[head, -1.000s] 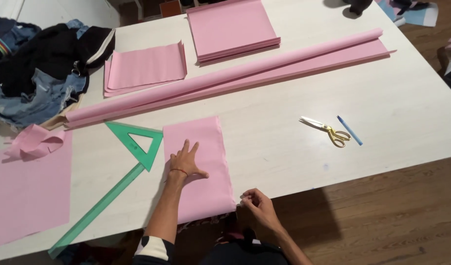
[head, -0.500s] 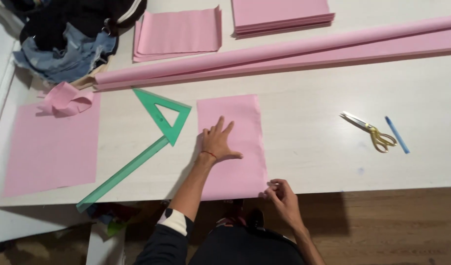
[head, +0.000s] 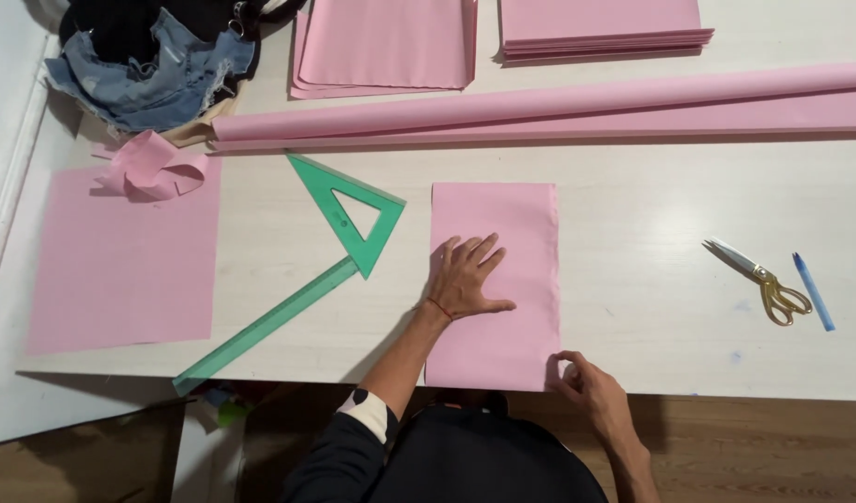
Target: Measure and cut pieces of pink fabric using a ruler, pen, and scissors.
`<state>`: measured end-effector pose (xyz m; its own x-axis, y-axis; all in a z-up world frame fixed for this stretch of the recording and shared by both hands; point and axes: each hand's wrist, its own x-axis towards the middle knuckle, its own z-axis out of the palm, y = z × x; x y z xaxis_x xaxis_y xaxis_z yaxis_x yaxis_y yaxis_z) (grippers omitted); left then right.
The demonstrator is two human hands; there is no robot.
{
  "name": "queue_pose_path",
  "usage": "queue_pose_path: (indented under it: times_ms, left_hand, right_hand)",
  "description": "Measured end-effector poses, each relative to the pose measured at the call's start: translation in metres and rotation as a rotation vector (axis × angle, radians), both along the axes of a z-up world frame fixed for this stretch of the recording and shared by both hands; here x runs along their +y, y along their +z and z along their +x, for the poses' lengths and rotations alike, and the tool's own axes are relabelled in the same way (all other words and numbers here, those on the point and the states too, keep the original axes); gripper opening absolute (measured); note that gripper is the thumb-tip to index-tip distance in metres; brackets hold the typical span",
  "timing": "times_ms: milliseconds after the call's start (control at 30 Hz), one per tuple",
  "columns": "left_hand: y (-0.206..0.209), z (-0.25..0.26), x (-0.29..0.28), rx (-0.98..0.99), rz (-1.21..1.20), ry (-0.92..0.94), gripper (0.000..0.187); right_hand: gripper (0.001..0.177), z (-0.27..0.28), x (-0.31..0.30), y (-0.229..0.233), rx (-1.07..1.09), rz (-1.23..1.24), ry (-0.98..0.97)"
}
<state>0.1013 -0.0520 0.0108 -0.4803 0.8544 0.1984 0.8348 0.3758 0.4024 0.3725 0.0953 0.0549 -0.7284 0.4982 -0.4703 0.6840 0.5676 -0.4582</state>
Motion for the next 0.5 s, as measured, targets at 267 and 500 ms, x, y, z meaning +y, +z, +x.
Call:
queue_pose_path:
  times_ms: [267,500]
  left_hand:
    - [0.027,-0.013,0.020,0.092,-0.049,0.021,0.110]
    - [0.005,-0.055,0.021,0.000,-0.105,-0.161,0.095]
  right_hand:
    - [0.050,0.000,0.011,-0.007,0.064,-0.142,-0.123]
    - [0.051,-0.001,0.009,0.008,0.025,-0.115,-0.153]
